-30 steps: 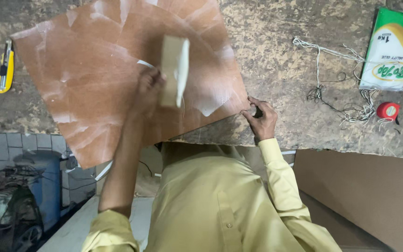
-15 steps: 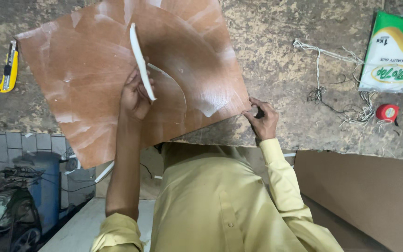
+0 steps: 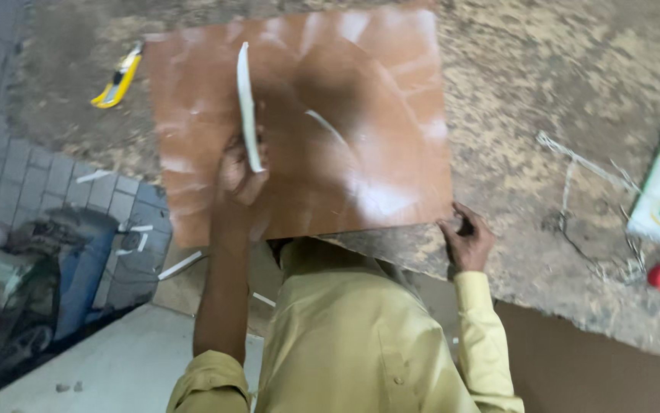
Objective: The person applies white adhesive from a packet onto a brown cardboard sheet using a small wooden block as a spreader. They then place a decorative calligraphy textile onto the glued surface and press it down to adhere.
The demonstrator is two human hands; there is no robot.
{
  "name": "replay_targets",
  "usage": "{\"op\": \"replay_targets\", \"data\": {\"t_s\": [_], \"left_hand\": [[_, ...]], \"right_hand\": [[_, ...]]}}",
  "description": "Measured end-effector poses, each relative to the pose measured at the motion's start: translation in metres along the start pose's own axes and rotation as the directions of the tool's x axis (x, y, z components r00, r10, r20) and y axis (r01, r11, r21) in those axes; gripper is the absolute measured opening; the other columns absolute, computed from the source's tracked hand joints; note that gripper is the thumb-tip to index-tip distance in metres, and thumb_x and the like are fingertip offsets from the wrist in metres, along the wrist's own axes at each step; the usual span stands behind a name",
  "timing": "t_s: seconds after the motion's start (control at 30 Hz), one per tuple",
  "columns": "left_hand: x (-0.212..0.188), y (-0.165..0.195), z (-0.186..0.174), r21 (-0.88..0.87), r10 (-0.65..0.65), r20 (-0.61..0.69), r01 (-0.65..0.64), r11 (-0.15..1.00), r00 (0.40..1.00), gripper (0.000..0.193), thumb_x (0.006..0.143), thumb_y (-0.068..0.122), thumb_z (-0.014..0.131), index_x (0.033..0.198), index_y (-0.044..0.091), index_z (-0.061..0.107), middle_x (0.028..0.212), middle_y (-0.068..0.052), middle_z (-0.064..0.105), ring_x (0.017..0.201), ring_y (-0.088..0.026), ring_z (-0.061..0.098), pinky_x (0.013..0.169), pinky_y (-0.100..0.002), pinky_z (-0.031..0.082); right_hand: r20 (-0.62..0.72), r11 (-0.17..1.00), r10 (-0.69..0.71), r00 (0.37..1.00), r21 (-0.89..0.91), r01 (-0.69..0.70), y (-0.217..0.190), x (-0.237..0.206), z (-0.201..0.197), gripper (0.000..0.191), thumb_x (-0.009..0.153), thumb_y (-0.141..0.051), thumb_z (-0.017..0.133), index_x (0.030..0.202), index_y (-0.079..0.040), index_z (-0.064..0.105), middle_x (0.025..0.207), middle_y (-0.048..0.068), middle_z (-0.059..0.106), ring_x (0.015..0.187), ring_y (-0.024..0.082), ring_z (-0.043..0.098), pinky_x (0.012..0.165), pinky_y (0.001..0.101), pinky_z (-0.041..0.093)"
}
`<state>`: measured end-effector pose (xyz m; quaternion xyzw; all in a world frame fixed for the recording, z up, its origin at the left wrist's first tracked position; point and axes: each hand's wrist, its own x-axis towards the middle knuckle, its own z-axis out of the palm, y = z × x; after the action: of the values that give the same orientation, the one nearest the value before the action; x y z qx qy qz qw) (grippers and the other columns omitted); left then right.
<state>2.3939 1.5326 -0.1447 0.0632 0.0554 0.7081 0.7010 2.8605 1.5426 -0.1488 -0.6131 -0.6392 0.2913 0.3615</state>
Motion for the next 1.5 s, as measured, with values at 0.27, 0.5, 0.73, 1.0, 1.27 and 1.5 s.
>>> {"op": "replay_targets", "data": {"t_s": [0.27, 0.5, 0.73, 1.0, 1.27, 1.5], "left_hand": [[-0.128, 0.178, -0.016, 0.13, 0.318, 0.155, -0.339, 0.932, 0.935, 0.042, 0.114, 0.016, 0.05, 0.148, -0.009, 0.048, 0.102, -0.015, 0.069, 0.077, -0.021, 0.072, 0.057, -0.031, 0.061], [-0.186, 0.209, -0.097, -0.002, 0.153, -0.409, -0.168, 0.986, 0.9, 0.027, 0.115, 0.016, 0.052, 0.13, -0.005, 0.058, 0.095, -0.017, 0.071, 0.072, -0.027, 0.073, 0.061, -0.034, 0.063], [-0.046, 0.358, -0.083, 0.728, 0.39, -0.407, 0.035, 0.685, 0.826, 0.017, 0.108, 0.014, 0.058, 0.118, 0.002, 0.066, 0.102, -0.004, 0.069, 0.086, -0.012, 0.068, 0.074, -0.028, 0.058], [0.165, 0.45, -0.086, 0.968, 0.399, -0.007, -0.094, 0.235, 0.917, 0.017, 0.107, 0.014, 0.074, 0.114, -0.001, 0.078, 0.096, 0.005, 0.066, 0.082, -0.005, 0.056, 0.073, -0.024, 0.046], [0.225, 0.468, -0.089, 0.992, 0.494, -0.122, 0.092, 0.085, 0.861, 0.024, 0.098, 0.016, 0.079, 0.114, -0.001, 0.077, 0.094, 0.005, 0.071, 0.08, -0.006, 0.06, 0.069, -0.025, 0.05], [0.222, 0.485, -0.128, 0.747, 0.569, 0.216, 0.241, -0.62, 0.794, 0.036, 0.1, 0.035, 0.074, 0.088, 0.002, 0.081, 0.074, -0.019, 0.065, 0.061, -0.022, 0.059, 0.062, -0.043, 0.047]], "right_hand": [[0.027, 0.996, 0.028, 0.999, -0.08, -0.026, -0.002, -0.007, 0.01, 0.053, 0.077, -0.005, 0.089, 0.127, -0.005, 0.073, 0.113, 0.011, 0.074, 0.096, 0.017, 0.067, 0.087, 0.0299, 0.055], [0.034, 0.984, -0.019, 0.999, -0.179, 0.025, -0.009, -0.017, 0.025, 0.052, 0.086, -0.007, 0.085, 0.136, -0.006, 0.07, 0.119, 0.011, 0.075, 0.105, 0.02, 0.072, 0.097, 0.0337, 0.056], [-0.001, 0.93, 0.076, 0.997, -0.361, -0.071, -0.019, -0.016, 0.043, 0.065, 0.074, -0.008, 0.089, 0.136, -0.006, 0.067, 0.116, 0.013, 0.074, 0.101, 0.024, 0.072, 0.09, 0.0373, 0.057], [-0.053, 0.874, 0.299, 0.953, -0.385, -0.296, -0.028, -0.013, 0.054, 0.072, 0.074, -0.004, 0.087, 0.142, -0.009, 0.065, 0.113, 0.013, 0.074, 0.102, 0.026, 0.071, 0.089, 0.0396, 0.057], [-0.107, 0.863, 0.248, 0.963, -0.427, -0.27, -0.038, -0.007, 0.062, 0.07, 0.075, -0.012, 0.088, 0.142, -0.012, 0.067, 0.119, 0.012, 0.074, 0.104, 0.024, 0.07, 0.091, 0.0393, 0.056], [-0.122, 0.891, 0.263, 0.957, -0.35, -0.29, -0.03, -0.01, 0.065, 0.069, 0.075, -0.009, 0.086, 0.141, -0.011, 0.067, 0.121, 0.011, 0.073, 0.102, 0.022, 0.069, 0.087, 0.0374, 0.057]]}}
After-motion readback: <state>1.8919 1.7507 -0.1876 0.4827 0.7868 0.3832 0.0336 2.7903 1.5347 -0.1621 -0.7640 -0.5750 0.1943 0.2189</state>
